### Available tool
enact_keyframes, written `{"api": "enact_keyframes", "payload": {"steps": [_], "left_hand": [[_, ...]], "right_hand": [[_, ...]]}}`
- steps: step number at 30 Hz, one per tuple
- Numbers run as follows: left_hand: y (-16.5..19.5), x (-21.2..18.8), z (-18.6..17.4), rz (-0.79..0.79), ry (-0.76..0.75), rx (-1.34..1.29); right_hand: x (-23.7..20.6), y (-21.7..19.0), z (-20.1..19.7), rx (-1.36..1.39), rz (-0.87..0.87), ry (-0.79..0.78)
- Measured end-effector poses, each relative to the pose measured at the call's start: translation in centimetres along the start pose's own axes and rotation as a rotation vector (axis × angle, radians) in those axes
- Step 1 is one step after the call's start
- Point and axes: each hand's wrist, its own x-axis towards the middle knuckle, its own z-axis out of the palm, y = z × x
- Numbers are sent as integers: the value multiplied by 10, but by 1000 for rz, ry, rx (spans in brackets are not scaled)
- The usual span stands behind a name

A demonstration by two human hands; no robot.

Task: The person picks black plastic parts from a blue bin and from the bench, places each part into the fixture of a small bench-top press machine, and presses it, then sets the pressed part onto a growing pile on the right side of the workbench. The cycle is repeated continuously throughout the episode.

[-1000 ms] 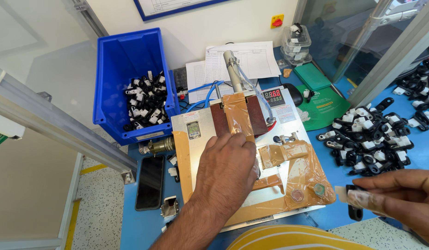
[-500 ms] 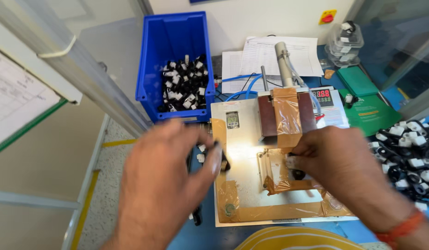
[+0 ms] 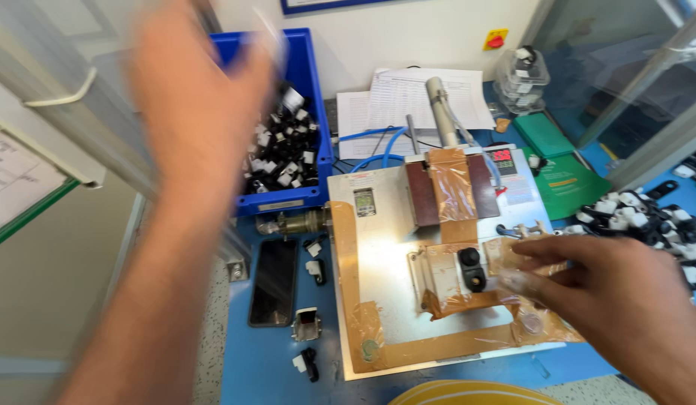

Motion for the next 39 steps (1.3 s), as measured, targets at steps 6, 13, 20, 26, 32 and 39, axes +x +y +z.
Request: {"api": "enact_keyframes", "payload": {"steps": [6,13,20,26,32,39], "left_hand": [[26,-3,-12,-202,-78,-113],[141,-112,-29,-471,-539,-266],[158,-143,-34,-752,-982,-306],[174,-136,-20,-742,-890,-368],[191,-126,-13,-701,-877,-395],[202,-132,-10,-666,-877,-438]], "right_hand": [[5,101,37,-231,184,-216],[9,181,98,-331,143,-430],[29,207,117,-503,-2,-632],[35,199,102,-281,32,-729],[37,221,124,-450,-60,-634],[74,269,153,-283,-204,-659]]}}
